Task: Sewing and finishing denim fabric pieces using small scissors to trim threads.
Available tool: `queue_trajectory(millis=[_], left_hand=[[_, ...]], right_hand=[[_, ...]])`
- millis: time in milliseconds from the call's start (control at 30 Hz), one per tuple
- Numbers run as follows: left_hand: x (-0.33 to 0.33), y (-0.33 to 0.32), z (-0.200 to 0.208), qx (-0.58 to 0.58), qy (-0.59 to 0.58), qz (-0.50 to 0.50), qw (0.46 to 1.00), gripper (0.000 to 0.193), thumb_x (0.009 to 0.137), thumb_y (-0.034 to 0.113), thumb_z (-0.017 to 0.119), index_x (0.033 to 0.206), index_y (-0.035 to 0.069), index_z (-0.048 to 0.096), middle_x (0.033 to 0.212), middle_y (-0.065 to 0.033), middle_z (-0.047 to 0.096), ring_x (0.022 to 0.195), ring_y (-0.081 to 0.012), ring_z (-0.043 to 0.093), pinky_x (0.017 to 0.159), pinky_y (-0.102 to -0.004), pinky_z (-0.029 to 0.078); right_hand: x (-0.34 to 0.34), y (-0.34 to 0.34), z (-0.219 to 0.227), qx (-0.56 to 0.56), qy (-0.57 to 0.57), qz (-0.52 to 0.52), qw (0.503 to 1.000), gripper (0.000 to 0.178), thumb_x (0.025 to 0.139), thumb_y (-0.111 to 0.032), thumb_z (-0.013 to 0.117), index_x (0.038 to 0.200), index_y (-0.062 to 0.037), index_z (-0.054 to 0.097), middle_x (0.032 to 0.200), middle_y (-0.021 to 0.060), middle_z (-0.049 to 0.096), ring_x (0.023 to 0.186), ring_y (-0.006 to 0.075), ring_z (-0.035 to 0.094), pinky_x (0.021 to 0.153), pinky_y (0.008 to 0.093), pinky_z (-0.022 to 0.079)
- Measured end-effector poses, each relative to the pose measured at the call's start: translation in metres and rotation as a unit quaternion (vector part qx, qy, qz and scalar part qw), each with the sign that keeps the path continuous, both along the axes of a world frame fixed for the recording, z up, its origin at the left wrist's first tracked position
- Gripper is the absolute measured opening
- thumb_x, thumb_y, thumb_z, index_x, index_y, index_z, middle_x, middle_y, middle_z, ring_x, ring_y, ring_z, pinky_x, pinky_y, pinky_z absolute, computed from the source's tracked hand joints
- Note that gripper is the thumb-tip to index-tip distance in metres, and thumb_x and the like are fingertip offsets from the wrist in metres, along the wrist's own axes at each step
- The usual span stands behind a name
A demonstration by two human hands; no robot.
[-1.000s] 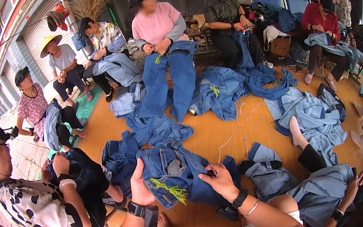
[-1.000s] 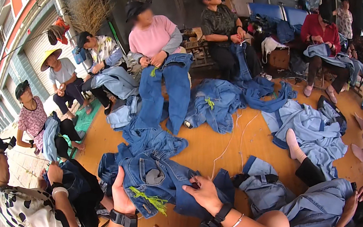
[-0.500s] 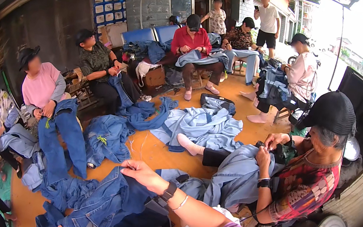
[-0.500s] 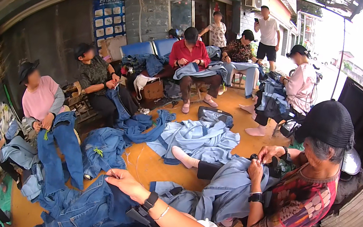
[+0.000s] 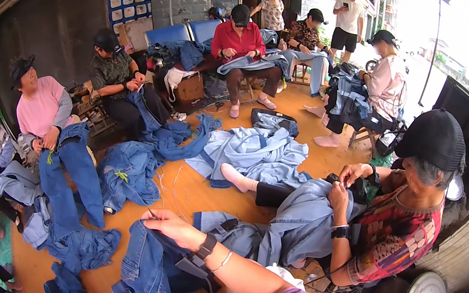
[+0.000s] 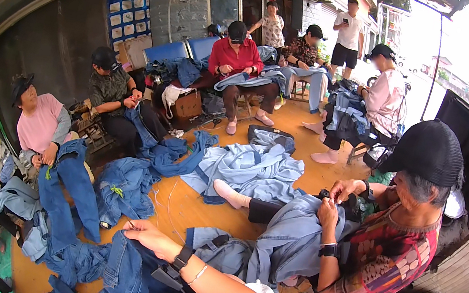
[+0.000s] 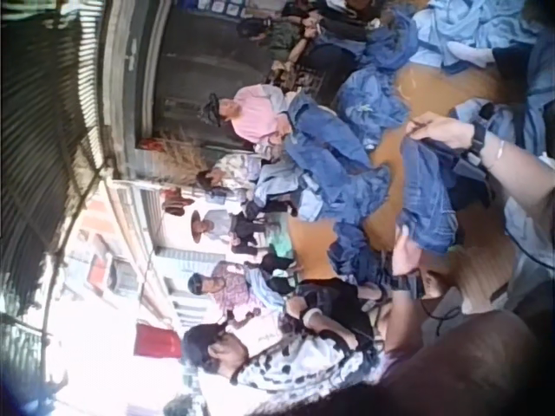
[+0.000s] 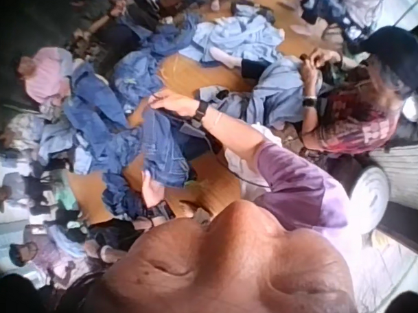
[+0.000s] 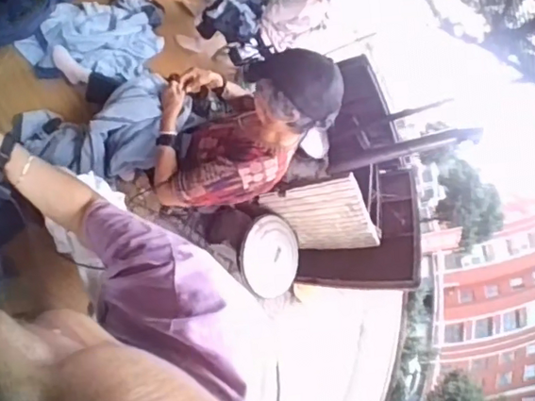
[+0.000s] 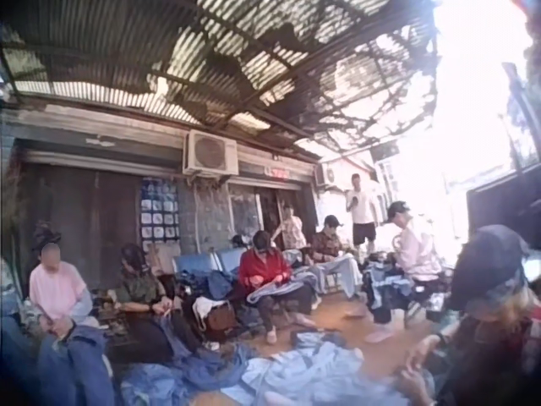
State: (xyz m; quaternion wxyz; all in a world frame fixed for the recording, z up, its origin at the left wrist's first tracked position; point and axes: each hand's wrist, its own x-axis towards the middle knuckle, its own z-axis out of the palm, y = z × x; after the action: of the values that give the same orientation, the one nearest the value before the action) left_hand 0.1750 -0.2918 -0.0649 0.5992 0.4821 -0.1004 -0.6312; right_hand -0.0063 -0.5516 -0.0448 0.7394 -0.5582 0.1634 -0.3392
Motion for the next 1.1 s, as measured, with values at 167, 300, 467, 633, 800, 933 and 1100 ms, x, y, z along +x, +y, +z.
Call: queue_trajectory(millis=[167,300,467,633,800,933,1100], left_hand=[[0.037,-0.008,-0.021,-0.277,0.027,0.027,0.960,0.067,0.094,0.041,0.054,0.149,0.009,0.034,0.153,-0.0131,0.037,0.140,-0.0344,0.035,0.116,-0.0541,0.026],[0.038,-0.010,-0.040,-0.319,0.123,0.035,0.939,0.070,0.097,0.049,0.048,0.145,-0.001,0.037,0.150,-0.0164,0.042,0.137,-0.0344,0.040,0.116,-0.0514,0.027],[0.003,-0.017,-0.054,-0.115,0.134,0.035,0.984,0.065,0.098,0.047,0.049,0.139,-0.003,0.044,0.140,-0.0190,0.052,0.128,-0.0332,0.051,0.110,-0.0496,0.037],[0.010,-0.017,-0.037,-0.179,0.149,0.031,0.972,0.055,0.099,0.030,0.055,0.143,0.001,0.040,0.141,-0.0140,0.051,0.128,-0.0290,0.051,0.110,-0.0451,0.038],[0.019,-0.012,-0.027,-0.202,0.089,0.064,0.973,0.059,0.095,0.021,0.060,0.145,0.001,0.036,0.145,-0.0120,0.047,0.134,-0.0295,0.044,0.114,-0.0465,0.033],[0.010,-0.012,-0.025,-0.189,-0.002,0.059,0.980,0.058,0.092,0.013,0.063,0.143,0.001,0.039,0.142,-0.0124,0.050,0.130,-0.0278,0.048,0.111,-0.0463,0.037],[0.010,-0.019,-0.014,-0.141,-0.078,0.100,0.982,0.052,0.088,0.000,0.065,0.137,0.002,0.048,0.132,-0.0108,0.058,0.119,-0.0227,0.057,0.103,-0.0396,0.046]], right_hand=[[-0.004,-0.007,0.004,0.046,0.015,-0.023,0.999,0.014,0.092,-0.014,0.062,0.104,-0.0079,0.065,0.091,-0.0058,0.061,0.083,0.0043,0.053,0.074,0.0218,0.042],[-0.005,-0.008,-0.001,0.069,0.012,-0.074,0.995,0.013,0.088,-0.011,0.065,0.101,-0.0113,0.066,0.084,-0.0086,0.060,0.073,0.0019,0.049,0.064,0.0204,0.037],[0.004,-0.008,-0.008,0.073,0.052,-0.059,0.994,0.016,0.089,-0.016,0.064,0.104,-0.0101,0.067,0.080,-0.0093,0.055,0.070,0.0026,0.042,0.062,0.0210,0.032],[0.013,-0.005,-0.011,0.067,0.064,-0.082,0.992,0.016,0.090,-0.017,0.064,0.104,-0.0111,0.067,0.080,-0.0085,0.053,0.069,0.0039,0.040,0.062,0.0214,0.031],[0.015,-0.002,-0.013,0.067,0.057,-0.071,0.994,0.013,0.091,-0.017,0.064,0.102,-0.0120,0.068,0.079,-0.0087,0.053,0.068,0.0038,0.040,0.061,0.0215,0.030],[0.018,0.005,-0.012,0.052,0.076,-0.057,0.994,0.011,0.091,-0.018,0.064,0.099,-0.0134,0.068,0.081,-0.0095,0.056,0.070,0.0030,0.042,0.061,0.0215,0.031],[0.028,0.017,-0.010,0.039,0.094,-0.038,0.994,0.009,0.091,-0.020,0.064,0.098,-0.0149,0.068,0.083,-0.0102,0.057,0.073,0.0026,0.044,0.064,0.0205,0.032]])
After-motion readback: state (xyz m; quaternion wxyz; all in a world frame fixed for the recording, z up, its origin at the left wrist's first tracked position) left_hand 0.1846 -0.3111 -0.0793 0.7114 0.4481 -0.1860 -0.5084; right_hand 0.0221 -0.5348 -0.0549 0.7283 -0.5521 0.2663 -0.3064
